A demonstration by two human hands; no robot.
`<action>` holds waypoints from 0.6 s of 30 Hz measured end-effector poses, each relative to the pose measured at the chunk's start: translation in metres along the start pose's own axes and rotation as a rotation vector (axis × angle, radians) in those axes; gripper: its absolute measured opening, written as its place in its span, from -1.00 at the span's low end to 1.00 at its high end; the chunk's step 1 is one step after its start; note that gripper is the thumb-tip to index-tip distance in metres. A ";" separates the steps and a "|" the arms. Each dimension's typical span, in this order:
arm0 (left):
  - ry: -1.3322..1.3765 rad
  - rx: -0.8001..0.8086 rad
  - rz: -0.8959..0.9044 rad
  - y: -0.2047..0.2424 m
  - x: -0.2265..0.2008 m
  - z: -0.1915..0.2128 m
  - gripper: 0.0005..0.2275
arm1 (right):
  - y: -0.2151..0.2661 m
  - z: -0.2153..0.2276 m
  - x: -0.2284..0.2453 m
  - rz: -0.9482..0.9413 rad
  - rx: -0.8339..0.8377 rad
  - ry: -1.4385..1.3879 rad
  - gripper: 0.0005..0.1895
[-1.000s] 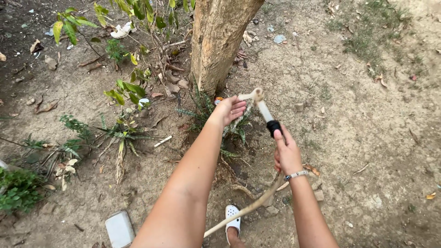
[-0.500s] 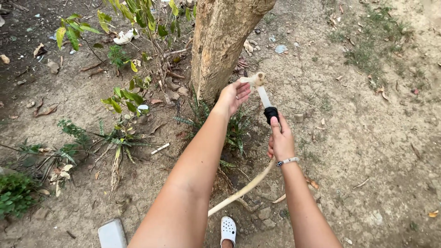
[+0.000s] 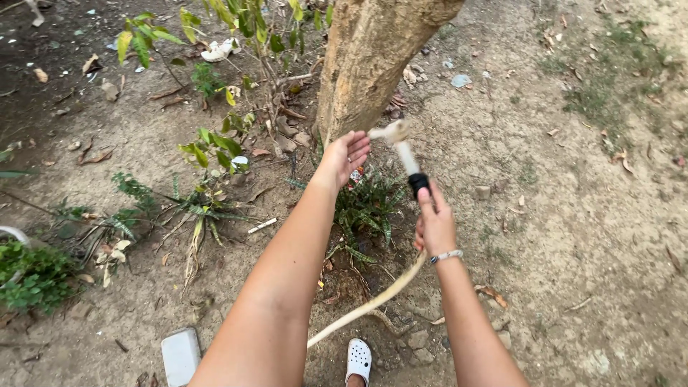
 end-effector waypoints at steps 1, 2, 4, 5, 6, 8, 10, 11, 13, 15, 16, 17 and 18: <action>0.003 -0.006 -0.004 0.004 0.004 0.006 -0.66 | 0.003 -0.003 -0.005 0.001 0.008 0.002 -0.36; -0.004 -0.018 -0.001 0.007 0.006 0.012 -0.68 | 0.004 -0.008 -0.009 -0.014 0.034 0.031 -0.36; -0.008 -0.034 -0.005 0.015 0.009 0.026 -0.69 | 0.007 -0.018 -0.019 -0.024 0.067 0.063 -0.37; -0.001 -0.041 -0.004 0.020 0.010 0.035 -0.70 | 0.009 -0.024 -0.024 -0.027 0.082 0.070 -0.37; 0.009 -0.048 -0.002 0.025 0.011 0.043 -0.71 | 0.010 -0.029 -0.029 -0.029 0.097 0.080 -0.37; 0.027 -0.061 -0.004 0.026 0.015 0.068 -0.72 | 0.014 -0.038 -0.032 0.009 0.119 0.105 -0.38; 0.045 -0.078 -0.006 0.030 0.017 0.091 -0.72 | 0.013 -0.045 -0.046 0.046 0.144 0.130 -0.40; 0.055 -0.066 0.001 0.032 0.017 0.099 -0.72 | 0.009 -0.046 -0.052 0.169 0.121 0.188 -0.43; 0.071 -0.062 0.002 0.035 0.015 0.116 -0.71 | 0.015 -0.057 -0.049 0.295 0.111 0.247 -0.46; 0.079 -0.023 -0.011 0.038 0.012 0.134 -0.70 | 0.037 -0.079 -0.035 0.275 0.108 0.166 -0.47; 0.077 -0.028 -0.018 0.042 0.006 0.142 -0.70 | 0.045 -0.093 -0.027 0.279 0.116 0.163 -0.47; 0.080 -0.019 -0.021 0.045 0.000 0.150 -0.70 | 0.052 -0.109 -0.022 0.197 0.147 0.106 -0.47; 0.079 -0.006 -0.023 0.048 -0.007 0.157 -0.69 | 0.059 -0.124 -0.018 0.116 0.174 0.048 -0.46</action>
Point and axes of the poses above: each hand's wrist, its own y-axis away from the middle knuckle, its own z-axis out of the back of the hand, x = y × z, the point moved 5 cm from there along -y, towards the middle knuckle, and after that the axes turned 12 degrees about -y, right-handed, at the moved point
